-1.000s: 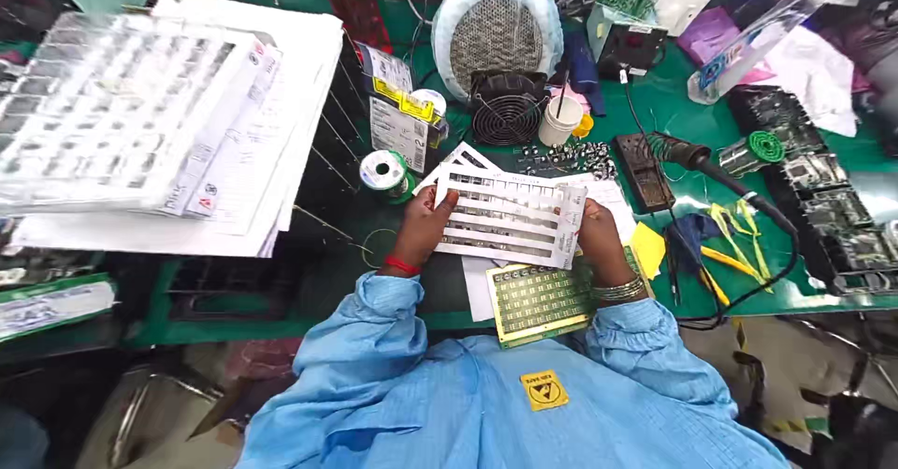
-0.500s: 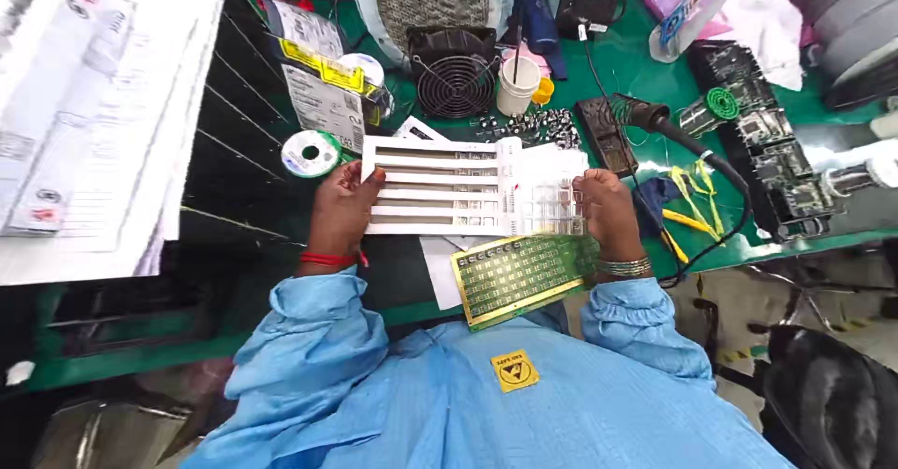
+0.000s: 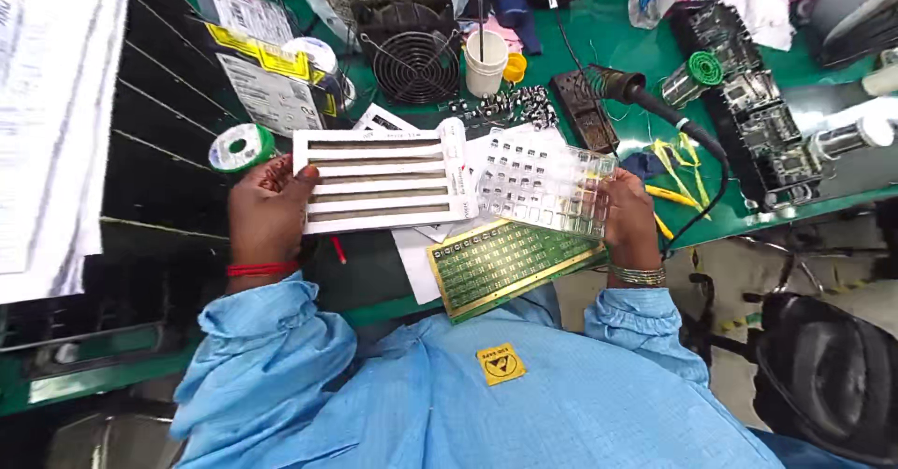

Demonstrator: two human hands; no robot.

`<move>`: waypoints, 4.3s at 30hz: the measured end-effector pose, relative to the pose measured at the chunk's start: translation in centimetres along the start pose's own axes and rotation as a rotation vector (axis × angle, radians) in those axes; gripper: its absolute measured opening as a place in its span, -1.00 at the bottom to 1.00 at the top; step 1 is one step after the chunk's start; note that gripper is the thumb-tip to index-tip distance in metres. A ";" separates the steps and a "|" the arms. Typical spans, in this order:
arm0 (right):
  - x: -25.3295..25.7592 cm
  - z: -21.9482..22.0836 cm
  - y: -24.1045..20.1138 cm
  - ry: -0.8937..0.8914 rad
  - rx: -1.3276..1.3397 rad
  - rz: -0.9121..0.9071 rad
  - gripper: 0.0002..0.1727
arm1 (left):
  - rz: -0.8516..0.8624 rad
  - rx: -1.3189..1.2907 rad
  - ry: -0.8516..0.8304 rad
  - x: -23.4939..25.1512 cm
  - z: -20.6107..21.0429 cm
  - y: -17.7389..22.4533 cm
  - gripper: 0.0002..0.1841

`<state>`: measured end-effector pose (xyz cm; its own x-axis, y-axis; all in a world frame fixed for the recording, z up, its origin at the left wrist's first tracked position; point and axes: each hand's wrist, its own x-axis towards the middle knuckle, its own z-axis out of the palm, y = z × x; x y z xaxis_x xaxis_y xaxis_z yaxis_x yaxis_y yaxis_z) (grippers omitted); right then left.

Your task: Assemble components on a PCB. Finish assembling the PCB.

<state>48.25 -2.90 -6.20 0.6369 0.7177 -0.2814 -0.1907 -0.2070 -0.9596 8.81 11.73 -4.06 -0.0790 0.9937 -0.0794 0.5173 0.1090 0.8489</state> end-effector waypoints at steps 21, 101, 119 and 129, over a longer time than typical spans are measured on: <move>-3.1 6.9 -2.8 -0.251 0.040 -0.015 -0.60 | 0.308 0.022 -0.050 -4.5 0.9 1.2 -0.48; -3.4 12.4 -0.6 -0.537 -0.615 -0.618 -0.74 | 0.348 -0.007 0.114 -7.0 2.7 -3.5 -0.16; -5.5 18.2 -2.5 -0.574 -1.102 -1.011 -0.82 | 0.384 0.044 0.181 -6.8 3.2 -4.0 -0.44; -7.6 20.8 -6.3 -0.774 -1.421 -0.765 -0.83 | 0.365 0.049 0.100 -7.0 2.7 -3.5 -0.39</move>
<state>29.08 6.84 2.12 -0.2740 0.9498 -0.1512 0.9407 0.2320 -0.2476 9.84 4.45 -7.88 0.0359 0.9602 0.2771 0.5667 -0.2479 0.7857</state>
